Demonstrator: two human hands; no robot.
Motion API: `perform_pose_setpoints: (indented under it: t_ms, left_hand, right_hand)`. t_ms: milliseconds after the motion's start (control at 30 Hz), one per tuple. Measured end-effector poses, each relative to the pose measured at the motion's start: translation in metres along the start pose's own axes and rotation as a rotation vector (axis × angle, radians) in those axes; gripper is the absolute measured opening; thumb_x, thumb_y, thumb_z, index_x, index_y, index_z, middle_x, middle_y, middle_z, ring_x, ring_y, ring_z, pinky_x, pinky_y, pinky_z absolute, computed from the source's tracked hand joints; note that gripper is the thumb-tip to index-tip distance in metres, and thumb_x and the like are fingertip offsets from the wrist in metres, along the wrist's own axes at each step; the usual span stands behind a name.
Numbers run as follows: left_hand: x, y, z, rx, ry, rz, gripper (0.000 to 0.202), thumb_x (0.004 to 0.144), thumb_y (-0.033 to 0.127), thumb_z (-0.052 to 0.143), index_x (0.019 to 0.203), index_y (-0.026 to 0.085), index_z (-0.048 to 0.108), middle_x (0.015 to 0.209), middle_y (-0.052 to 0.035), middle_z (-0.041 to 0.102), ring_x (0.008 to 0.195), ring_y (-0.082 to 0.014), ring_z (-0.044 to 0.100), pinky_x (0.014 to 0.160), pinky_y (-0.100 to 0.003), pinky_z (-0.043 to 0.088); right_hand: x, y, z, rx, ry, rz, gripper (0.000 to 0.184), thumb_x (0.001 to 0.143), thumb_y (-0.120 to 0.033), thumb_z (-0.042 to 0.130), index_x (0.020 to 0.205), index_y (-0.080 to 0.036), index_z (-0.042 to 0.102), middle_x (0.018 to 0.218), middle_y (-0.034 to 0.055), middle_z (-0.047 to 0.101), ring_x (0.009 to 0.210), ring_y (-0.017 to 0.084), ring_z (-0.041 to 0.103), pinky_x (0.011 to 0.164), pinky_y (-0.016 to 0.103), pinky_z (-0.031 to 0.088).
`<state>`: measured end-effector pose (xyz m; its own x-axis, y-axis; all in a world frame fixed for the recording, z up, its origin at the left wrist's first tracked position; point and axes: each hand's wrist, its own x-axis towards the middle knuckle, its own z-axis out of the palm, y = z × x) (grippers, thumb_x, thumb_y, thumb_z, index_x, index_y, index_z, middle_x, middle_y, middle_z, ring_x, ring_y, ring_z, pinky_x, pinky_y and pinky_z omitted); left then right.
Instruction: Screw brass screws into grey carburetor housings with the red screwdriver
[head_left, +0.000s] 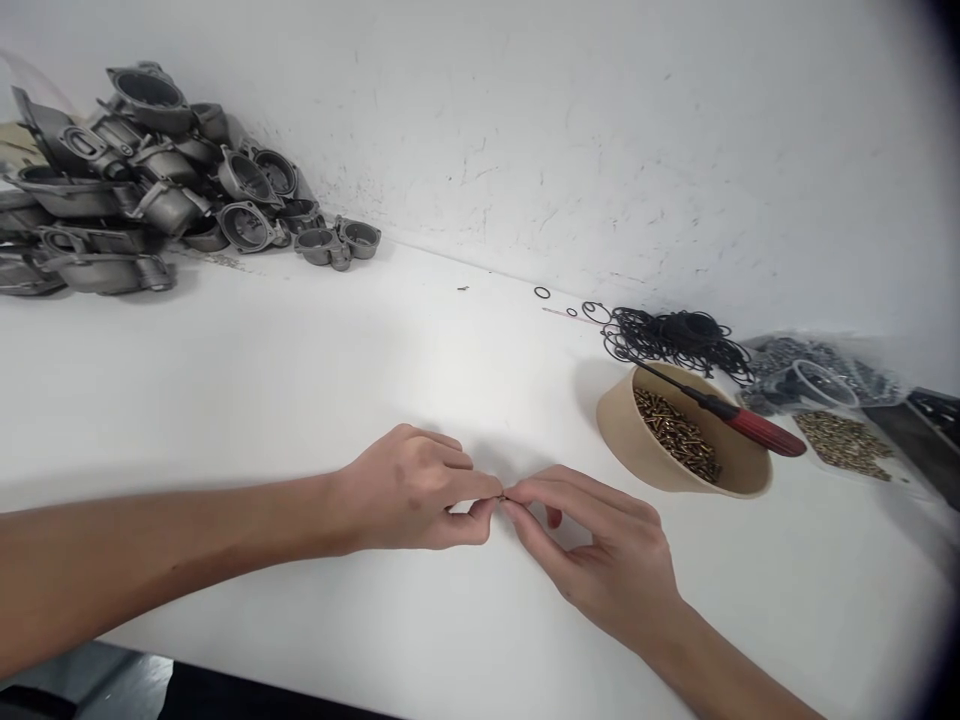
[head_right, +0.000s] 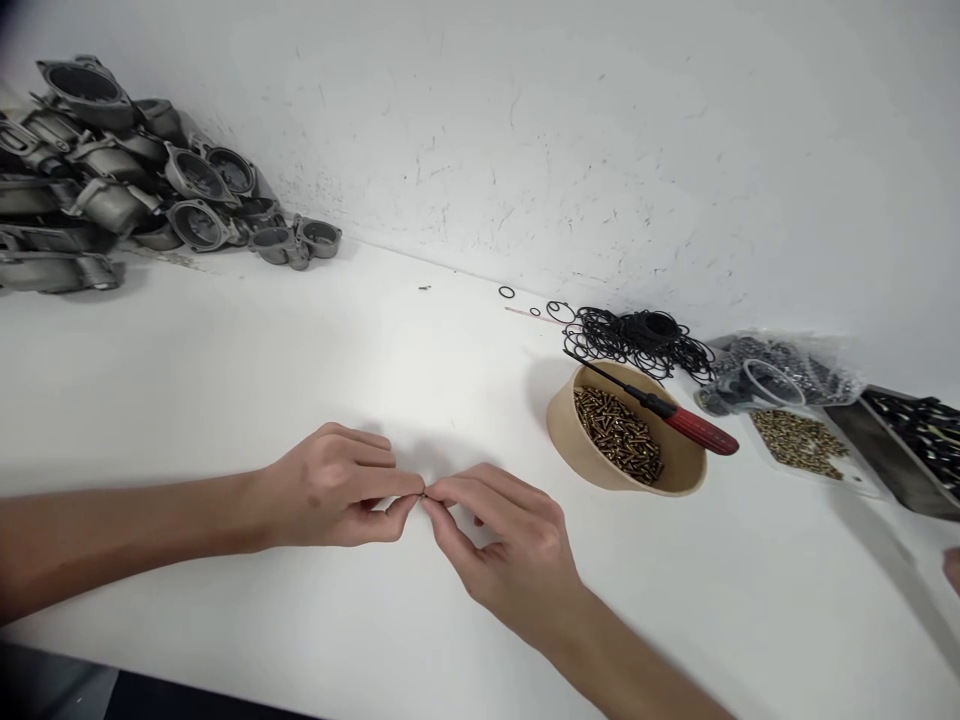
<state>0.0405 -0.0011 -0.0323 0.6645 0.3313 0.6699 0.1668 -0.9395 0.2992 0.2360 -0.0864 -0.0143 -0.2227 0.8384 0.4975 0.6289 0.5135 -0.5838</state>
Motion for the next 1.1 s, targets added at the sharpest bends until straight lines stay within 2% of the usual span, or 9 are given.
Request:
perform_pose_setpoints:
  t_ms: [167, 367, 767, 1100]
  left_hand:
    - [0.0000, 0.0002, -0.0006, -0.002, -0.001, -0.003, 0.023, 0.079, 0.006, 0.052, 0.060, 0.020, 0.057, 0.046, 0.0082, 0.029, 0.044, -0.0083, 0.026, 0.042, -0.022, 0.031]
    - [-0.0002, 0.0001, -0.0014, 0.029, 0.033, 0.009, 0.022, 0.085, 0.007, 0.054, 0.079, 0.021, 0.071, 0.046, 0.0093, 0.037, 0.043, -0.0080, 0.031, 0.042, -0.021, 0.037]
    - [-0.0010, 0.0021, -0.0010, 0.015, 0.020, -0.013, 0.026, 0.083, 0.006, 0.057, 0.062, 0.019, 0.065, 0.045, 0.0083, 0.029, 0.045, -0.0086, 0.025, 0.041, -0.023, 0.031]
    - [-0.0027, 0.0038, -0.0005, -0.018, 0.016, -0.077, 0.025, 0.083, 0.007, 0.057, 0.063, 0.019, 0.066, 0.046, 0.0080, 0.029, 0.046, -0.0084, 0.025, 0.044, -0.021, 0.034]
  right_hand:
    - [-0.0017, 0.0007, 0.0002, 0.017, 0.000, 0.014, 0.020, 0.088, -0.005, 0.067, 0.098, -0.023, 0.067, 0.081, 0.0012, 0.069, 0.063, 0.012, 0.057, 0.055, 0.026, 0.048]
    - [0.0009, 0.0004, 0.0003, 0.016, -0.027, 0.061, 0.021, 0.089, -0.009, 0.067, 0.105, -0.023, 0.065, 0.085, 0.0005, 0.070, 0.066, 0.011, 0.057, 0.055, 0.025, 0.048]
    - [0.0001, 0.0007, 0.0001, 0.056, 0.023, 0.037, 0.024, 0.087, -0.003, 0.068, 0.101, -0.022, 0.067, 0.085, 0.0006, 0.068, 0.063, 0.010, 0.053, 0.055, 0.025, 0.049]
    - [-0.0001, 0.0009, -0.0003, 0.042, 0.038, 0.008, 0.024, 0.086, 0.000, 0.068, 0.099, -0.020, 0.068, 0.084, 0.0018, 0.068, 0.064, 0.010, 0.056, 0.055, 0.025, 0.049]
